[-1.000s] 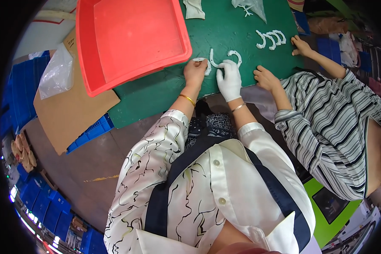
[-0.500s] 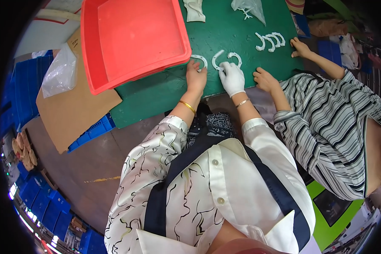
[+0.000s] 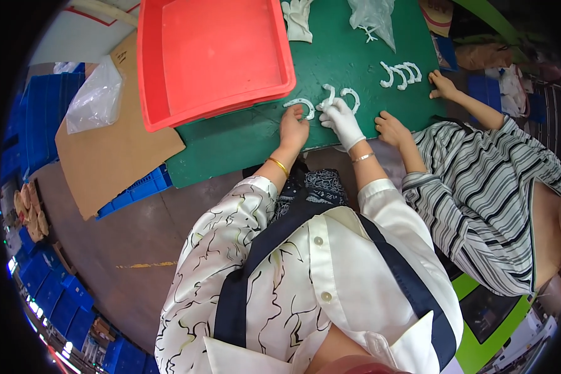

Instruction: The person arranges curved plastic pieces on a work table, walks over to a container of parts, and assembles pairs of curved plastic pieces together by hand.

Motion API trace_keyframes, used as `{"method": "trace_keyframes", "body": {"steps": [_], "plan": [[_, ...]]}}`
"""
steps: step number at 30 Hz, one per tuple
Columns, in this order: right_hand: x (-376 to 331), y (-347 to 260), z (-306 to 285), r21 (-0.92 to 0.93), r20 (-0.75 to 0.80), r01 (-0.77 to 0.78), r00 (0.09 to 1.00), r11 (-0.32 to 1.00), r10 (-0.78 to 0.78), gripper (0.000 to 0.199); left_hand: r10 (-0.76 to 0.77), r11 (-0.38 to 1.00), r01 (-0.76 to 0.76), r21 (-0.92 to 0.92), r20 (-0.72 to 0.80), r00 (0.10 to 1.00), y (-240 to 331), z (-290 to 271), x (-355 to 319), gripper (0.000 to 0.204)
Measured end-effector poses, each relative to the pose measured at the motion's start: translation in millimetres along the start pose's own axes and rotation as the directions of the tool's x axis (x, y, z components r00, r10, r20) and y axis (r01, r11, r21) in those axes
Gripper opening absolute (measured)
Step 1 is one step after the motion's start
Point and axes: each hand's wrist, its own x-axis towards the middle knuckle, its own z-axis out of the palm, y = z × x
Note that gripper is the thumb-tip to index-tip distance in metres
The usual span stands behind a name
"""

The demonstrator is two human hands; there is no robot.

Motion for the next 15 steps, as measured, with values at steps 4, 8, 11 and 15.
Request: {"method": "trace_keyframes", "body": {"steps": [4, 8, 11, 15], "plan": [[-5, -15, -2, -0.207, -0.22, -0.164, 0.969, 0.965, 0.117, 0.041, 0.015, 1.0, -0.015, 0.001, -0.057, 0.998, -3, 0, 14, 0.041], [20, 15, -29, -0.506, -0.272, -0.155, 0.962, 0.849, 0.013, 0.038, 0.017, 1.0, -0.017, 0.005, -0.008, 1.0, 1, 3, 19, 0.04], [15, 9, -11, -0.607, -0.274, -0.081, 0.955, 0.791, -0.112, 0.035, 0.031, 0.999, -0.031, 0.008, 0.013, 0.999, -3, 1, 21, 0.04], [18, 15, -10, -0.599, -0.299, -0.049, 0.94, 0.799, -0.166, 0.028, 0.018, 1.0, -0.018, 0.0, 0.062, 0.998, 0, 4, 21, 0.04]]}}
